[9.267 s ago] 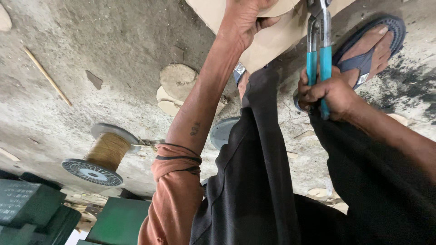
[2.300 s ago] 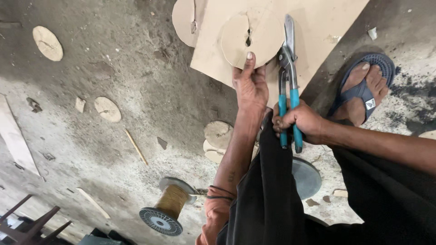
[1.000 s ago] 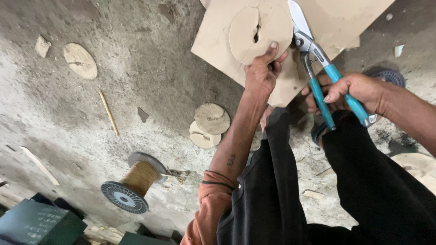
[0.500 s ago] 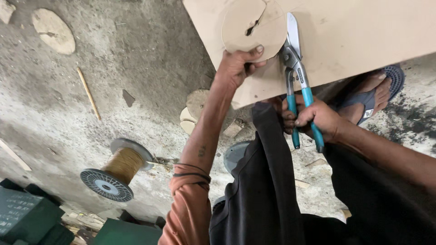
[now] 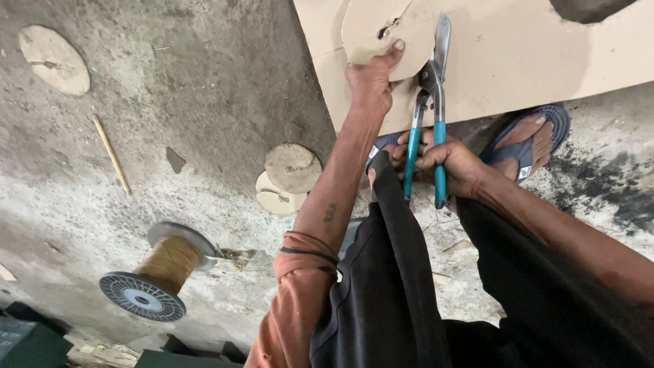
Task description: The person sits on the floor with a large cardboard sheet on their lap and cuts circular holes into it using tin snips, following drawn circle outlines. They rotate and reposition the sheet between holes, pull out cut discs, and continue cutting additional holes along the sheet.
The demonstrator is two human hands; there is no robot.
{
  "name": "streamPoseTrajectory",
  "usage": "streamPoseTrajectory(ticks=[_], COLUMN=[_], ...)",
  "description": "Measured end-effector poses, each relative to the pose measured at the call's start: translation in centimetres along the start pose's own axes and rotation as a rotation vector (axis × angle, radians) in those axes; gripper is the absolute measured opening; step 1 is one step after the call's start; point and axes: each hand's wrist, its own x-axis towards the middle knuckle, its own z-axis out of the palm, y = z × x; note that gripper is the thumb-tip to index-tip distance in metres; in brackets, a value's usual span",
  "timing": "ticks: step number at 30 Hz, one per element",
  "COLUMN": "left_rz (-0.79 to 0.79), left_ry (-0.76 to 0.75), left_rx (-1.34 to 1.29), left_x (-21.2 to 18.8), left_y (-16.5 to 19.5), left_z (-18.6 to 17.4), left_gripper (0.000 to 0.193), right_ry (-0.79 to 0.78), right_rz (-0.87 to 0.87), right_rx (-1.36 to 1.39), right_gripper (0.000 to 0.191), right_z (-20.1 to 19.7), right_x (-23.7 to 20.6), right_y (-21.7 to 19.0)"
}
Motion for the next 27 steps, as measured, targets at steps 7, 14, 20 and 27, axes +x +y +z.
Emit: streamPoseTrajectory(ticks=[7,14,20,27], left_rz=[0.007,-0.067,-0.054,-0.029], left_ry=[-0.059,-0.038,-0.080,-0.192], left_rx=[-0.081,-0.076,-0.130,-0.023], left_x=[-1.5,-1.0,0.3,-1.0], left_y=[-0.7,-2.2,-3.1,1.7], left_z=[-0.7,-1.1,-2.0,-1.8], left_gripper=[0.042,0.045,0.049,0.055], right_ry=[0.060,0.097,0.259,-0.103], right_rz=[0.012,-0.029,-0.006,-0.017], right_rx=[-0.060,-0.032,-0.135,0.132], right_gripper=[0.062,0.040,0.039,0.042], right_z=[0.0,-2.0,-2.1,-1.2], right_x=[-1.7,-0.9,-0.3,-4.0], right_y=[-1.6,0.7,1.1,-0.7])
